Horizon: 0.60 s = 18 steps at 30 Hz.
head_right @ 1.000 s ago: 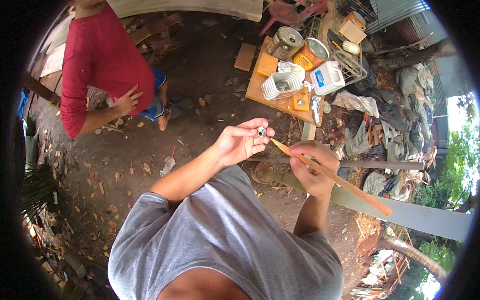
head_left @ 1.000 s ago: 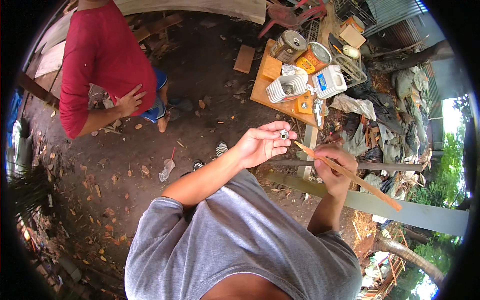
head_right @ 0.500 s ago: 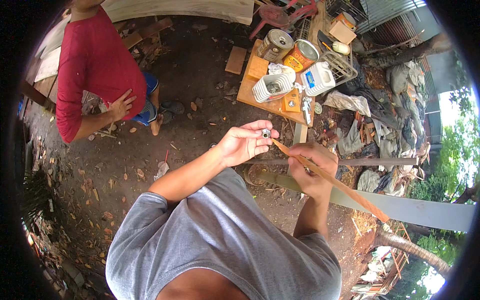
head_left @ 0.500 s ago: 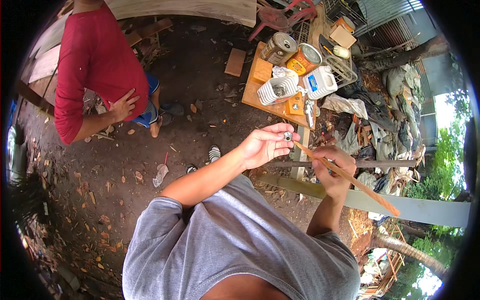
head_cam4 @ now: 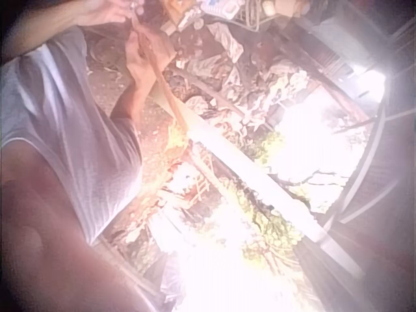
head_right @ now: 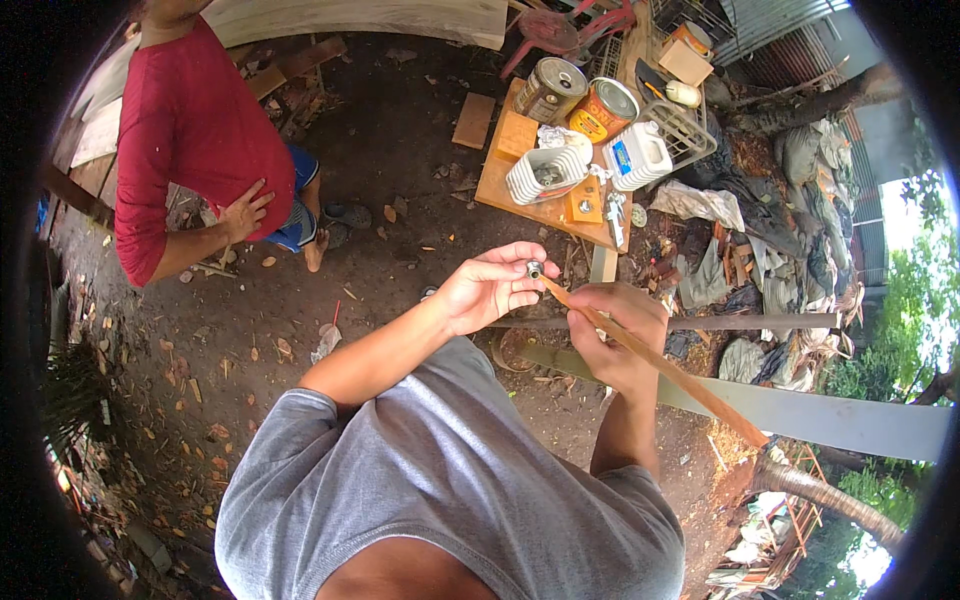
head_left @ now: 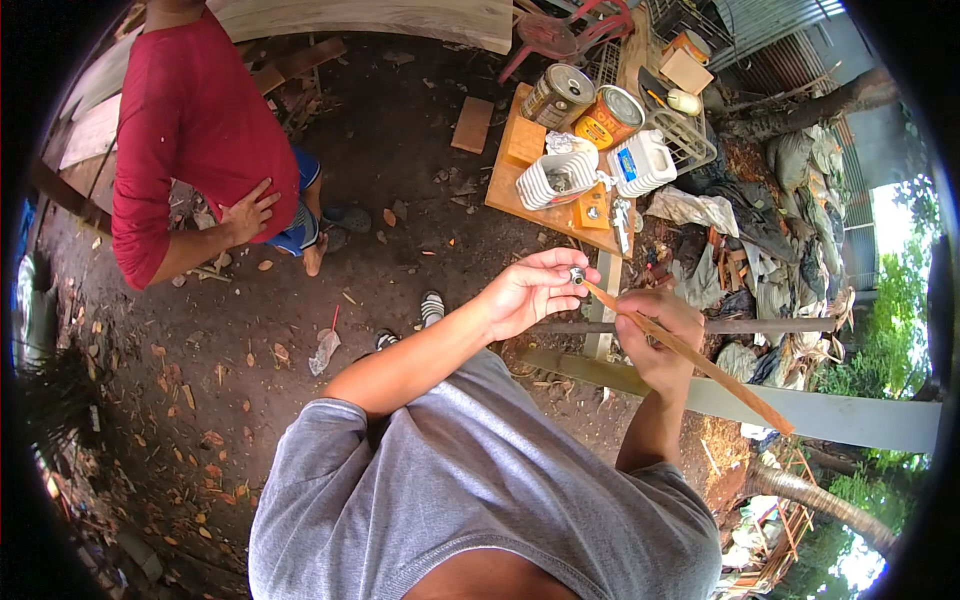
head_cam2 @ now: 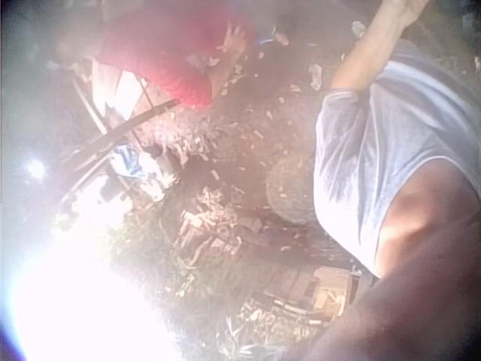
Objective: The person is assembling a small metal component onto a thin wooden stick.
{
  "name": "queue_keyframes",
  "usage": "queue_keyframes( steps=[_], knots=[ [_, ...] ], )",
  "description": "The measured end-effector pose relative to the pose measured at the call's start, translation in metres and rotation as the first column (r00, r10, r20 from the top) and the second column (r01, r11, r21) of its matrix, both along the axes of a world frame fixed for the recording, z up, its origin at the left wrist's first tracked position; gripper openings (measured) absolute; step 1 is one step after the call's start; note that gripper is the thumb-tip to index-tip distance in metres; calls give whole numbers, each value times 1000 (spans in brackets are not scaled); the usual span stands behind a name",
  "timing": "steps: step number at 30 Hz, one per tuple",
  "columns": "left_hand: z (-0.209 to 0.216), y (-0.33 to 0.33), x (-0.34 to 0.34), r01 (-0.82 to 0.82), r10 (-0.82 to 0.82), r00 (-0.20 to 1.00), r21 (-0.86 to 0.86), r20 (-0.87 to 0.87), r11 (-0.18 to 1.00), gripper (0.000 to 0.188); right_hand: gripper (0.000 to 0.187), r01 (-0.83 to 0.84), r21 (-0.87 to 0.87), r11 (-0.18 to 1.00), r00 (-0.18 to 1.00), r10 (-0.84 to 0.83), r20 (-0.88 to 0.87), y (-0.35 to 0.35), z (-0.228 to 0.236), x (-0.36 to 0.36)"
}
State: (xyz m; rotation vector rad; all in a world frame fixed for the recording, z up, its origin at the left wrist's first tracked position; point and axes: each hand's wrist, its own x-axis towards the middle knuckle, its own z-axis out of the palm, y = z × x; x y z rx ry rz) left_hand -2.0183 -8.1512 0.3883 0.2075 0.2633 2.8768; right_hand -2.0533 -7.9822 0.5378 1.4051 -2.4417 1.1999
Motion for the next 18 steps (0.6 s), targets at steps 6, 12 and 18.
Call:
queue_keyframes(
  steps=[6,12,18],
  knots=[
    [-2,6,1,-79,74,996,-139,-42,987,26,15,2,78,997,1000,-2,-2,8,-5,-2],
    [4,10,4,-182,167,983,-324,-72,928,24,17,-16,65,998,997,20,-70,9,-7,-2],
    [19,5,16,-330,260,942,-451,-212,829,25,18,-52,49,997,984,60,-166,7,-10,2]
  ],
)
